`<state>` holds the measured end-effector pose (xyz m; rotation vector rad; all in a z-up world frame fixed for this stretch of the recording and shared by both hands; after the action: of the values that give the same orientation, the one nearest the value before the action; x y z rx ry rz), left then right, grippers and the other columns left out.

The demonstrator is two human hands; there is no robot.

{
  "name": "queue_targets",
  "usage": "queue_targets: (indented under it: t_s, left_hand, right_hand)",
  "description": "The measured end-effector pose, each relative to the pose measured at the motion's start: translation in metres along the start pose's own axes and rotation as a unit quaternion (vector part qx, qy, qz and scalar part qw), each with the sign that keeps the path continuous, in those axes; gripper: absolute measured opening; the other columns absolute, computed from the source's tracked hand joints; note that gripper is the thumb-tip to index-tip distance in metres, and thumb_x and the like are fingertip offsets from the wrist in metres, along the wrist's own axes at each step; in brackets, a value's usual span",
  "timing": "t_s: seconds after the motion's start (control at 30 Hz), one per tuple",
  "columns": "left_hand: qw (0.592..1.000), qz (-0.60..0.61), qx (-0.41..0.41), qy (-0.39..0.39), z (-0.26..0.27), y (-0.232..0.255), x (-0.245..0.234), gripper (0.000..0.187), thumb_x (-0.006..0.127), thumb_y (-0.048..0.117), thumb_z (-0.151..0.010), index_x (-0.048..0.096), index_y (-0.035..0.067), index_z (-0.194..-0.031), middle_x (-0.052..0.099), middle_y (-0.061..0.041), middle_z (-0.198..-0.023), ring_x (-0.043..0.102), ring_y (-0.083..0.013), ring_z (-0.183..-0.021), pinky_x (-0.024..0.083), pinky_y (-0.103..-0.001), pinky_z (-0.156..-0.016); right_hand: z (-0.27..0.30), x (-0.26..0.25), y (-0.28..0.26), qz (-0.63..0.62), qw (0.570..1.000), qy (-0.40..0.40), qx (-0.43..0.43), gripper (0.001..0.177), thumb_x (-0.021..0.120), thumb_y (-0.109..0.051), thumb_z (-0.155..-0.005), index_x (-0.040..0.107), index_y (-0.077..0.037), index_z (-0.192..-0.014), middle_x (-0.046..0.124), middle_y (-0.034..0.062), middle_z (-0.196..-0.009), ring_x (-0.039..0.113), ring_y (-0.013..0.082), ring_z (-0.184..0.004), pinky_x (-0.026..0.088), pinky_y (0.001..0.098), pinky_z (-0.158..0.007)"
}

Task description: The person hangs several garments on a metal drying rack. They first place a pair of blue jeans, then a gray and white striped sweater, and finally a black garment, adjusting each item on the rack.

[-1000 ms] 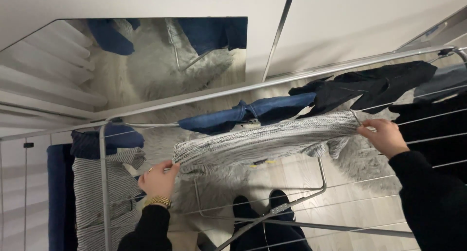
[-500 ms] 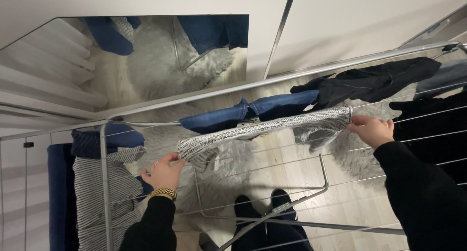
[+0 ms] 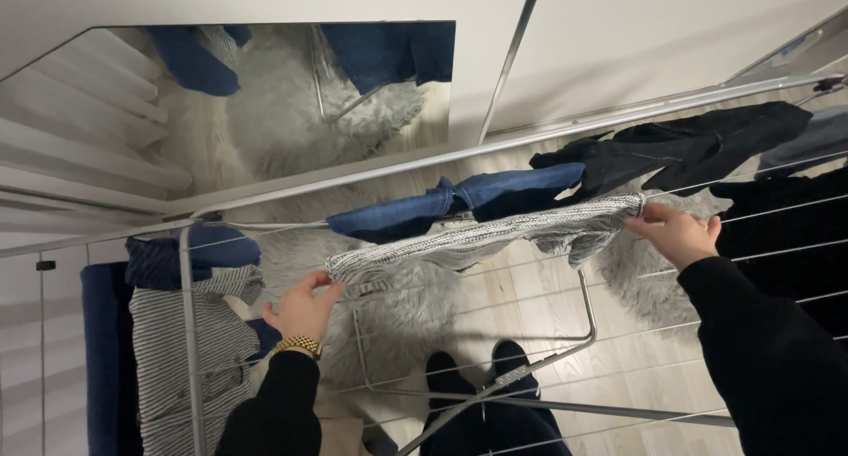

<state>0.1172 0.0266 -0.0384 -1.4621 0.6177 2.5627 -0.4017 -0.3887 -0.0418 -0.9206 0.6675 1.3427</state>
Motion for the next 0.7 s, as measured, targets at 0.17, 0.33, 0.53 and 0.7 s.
queue_targets:
  t_s: [0.17,0.33,0.53,0.7]
  left_hand:
    - [0.996,0.073,-0.034,-0.036,0.007,0.015,-0.014,0.055,0.057,0.071,-0.080,0.077,0.032,-0.113,0.078,0.008,-0.110,0.065,-0.0152,-0.116,0.006,-0.047,-0.122]
    - [0.991,0.124,-0.045,-0.032,0.006,0.014,-0.015,0.043,0.065,0.063,-0.082,0.079,0.032,-0.108,0.079,0.010,-0.109,0.065,-0.0129,-0.112,0.009,-0.046,-0.120]
    - [0.998,0.060,-0.007,-0.021,-0.005,0.001,-0.001,0.027,0.058,0.050,-0.091,0.077,0.040,-0.108,0.078,0.017,-0.108,0.067,-0.0098,-0.107,0.011,-0.048,-0.121]
    - [0.998,0.027,0.046,0.027,0.015,-0.001,0.001,0.022,0.057,0.039,-0.093,0.078,0.033,-0.100,0.079,0.011,-0.095,0.070,-0.0146,-0.084,0.013,-0.047,-0.125]
  right_hand:
    - [-0.001,-0.011,-0.003,-0.080,0.996,0.047,-0.005,0.062,0.055,-0.071,-0.090,0.071,-0.026,-0.129,0.074,-0.0003,-0.126,0.051,0.0340,-0.134,0.002,0.0502,-0.123]
    - [-0.018,-0.001,0.011,-0.092,0.994,0.058,-0.015,0.047,0.058,-0.060,-0.094,0.073,-0.027,-0.124,0.075,0.0030,-0.120,0.056,0.0331,-0.129,-0.001,0.0530,-0.125]
    - [-0.027,0.002,0.025,-0.112,0.987,0.107,-0.038,0.035,0.058,-0.048,-0.100,0.073,-0.020,-0.116,0.076,0.0044,-0.105,0.062,0.0311,-0.119,0.002,0.0510,-0.127]
    - [0.012,-0.023,-0.010,-0.106,0.952,0.234,-0.169,0.028,0.066,-0.027,-0.102,0.062,-0.009,-0.122,0.073,0.0076,-0.102,0.069,0.0290,-0.100,0.034,0.0482,-0.103]
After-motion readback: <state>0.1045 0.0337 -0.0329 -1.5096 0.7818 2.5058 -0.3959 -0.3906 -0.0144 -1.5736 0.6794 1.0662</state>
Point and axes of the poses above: each hand's wrist, its own z-axis away from the middle knuckle, its own x-axis out of the palm, y = z × x, the point moved 9 cm from there along -z, towards the middle knuckle
